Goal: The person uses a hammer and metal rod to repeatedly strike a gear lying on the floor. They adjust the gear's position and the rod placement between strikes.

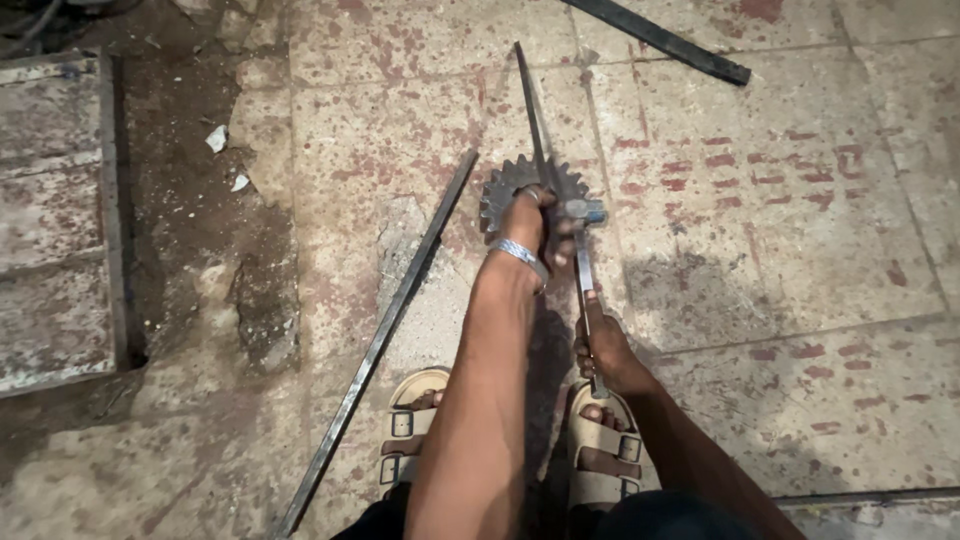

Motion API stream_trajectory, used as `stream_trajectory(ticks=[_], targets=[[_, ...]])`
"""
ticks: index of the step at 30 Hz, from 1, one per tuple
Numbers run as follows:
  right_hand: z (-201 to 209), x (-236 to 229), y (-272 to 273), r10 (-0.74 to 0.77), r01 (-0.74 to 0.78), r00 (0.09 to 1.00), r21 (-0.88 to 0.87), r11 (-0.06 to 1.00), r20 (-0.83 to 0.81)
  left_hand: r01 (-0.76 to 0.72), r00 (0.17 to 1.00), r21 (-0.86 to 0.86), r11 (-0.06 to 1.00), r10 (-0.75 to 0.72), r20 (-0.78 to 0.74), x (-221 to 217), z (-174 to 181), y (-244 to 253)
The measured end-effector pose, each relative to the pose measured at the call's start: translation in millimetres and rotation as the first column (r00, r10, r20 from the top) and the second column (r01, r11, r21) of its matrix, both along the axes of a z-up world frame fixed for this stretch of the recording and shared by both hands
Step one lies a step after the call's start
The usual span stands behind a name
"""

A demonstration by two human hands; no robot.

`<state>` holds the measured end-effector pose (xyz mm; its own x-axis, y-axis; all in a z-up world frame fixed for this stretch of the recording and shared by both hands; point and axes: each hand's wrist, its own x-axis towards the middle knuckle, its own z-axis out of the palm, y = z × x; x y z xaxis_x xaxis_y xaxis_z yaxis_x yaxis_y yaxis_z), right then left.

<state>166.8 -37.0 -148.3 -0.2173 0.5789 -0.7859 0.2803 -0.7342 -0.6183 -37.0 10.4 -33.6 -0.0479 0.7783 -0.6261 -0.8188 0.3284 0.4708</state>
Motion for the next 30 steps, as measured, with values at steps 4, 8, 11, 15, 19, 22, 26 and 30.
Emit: stream_trajectory(ticks=[4, 8, 11, 15, 19, 22, 26, 30], targets=[[-13.5, 2.8, 2.3, -0.007, 0.007, 1.000, -0.004, 1.000, -0.012, 0.027, 0.979, -0.302, 0.953, -0.086, -0.183, 7.6, -59.8, -14.1], [-20.0, 6.1, 4.0, 0.010, -0.010, 1.000, -0.015, 1.000, -0.020, 0.033, 0.963, -0.167, 0.985, -0.076, -0.257, 19.2, -122.6, -56.0], [-16.6, 13.5, 6.3, 0.039, -0.037, 0.997, 0.033, 0.999, -0.073, 0.028, 0.868, -0.069, 0.997, -0.059, -0.493, 33.8, -157.4, -80.2], [2.3, 21.9, 3.3, 0.054, -0.045, 0.995, 0.113, 0.993, -0.078, -0.011, 0.438, -0.329, 0.944, -0.291, -0.851, 61.8, -182.7, -116.8], [34.5, 18.8, -7.2, -0.021, 0.013, 0.999, 0.252, 0.968, 0.030, -0.056, 0.245, -0.326, 0.944, -0.303, -0.921, 81.9, -201.1, -153.8], [61.9, 18.7, -6.1, -0.046, -0.076, 0.971, 0.486, 0.871, 0.234, -0.041, 0.200, -0.437, 0.899, -0.421, -0.885, 96.3, -219.9, -177.1], [105.4, 10.2, 9.8, 0.004, -0.076, 0.994, 0.696, 0.714, 0.105, -0.070, 0.132, -0.307, 0.949, -0.296, -0.946, 112.1, -231.0, -200.8], [135.6, -8.1, 18.1, 0.029, -0.055, 0.998, 0.761, 0.647, 0.048, -0.104, 0.273, -0.339, 0.935, -0.301, -0.914, 112.1, -225.9, -209.1]])
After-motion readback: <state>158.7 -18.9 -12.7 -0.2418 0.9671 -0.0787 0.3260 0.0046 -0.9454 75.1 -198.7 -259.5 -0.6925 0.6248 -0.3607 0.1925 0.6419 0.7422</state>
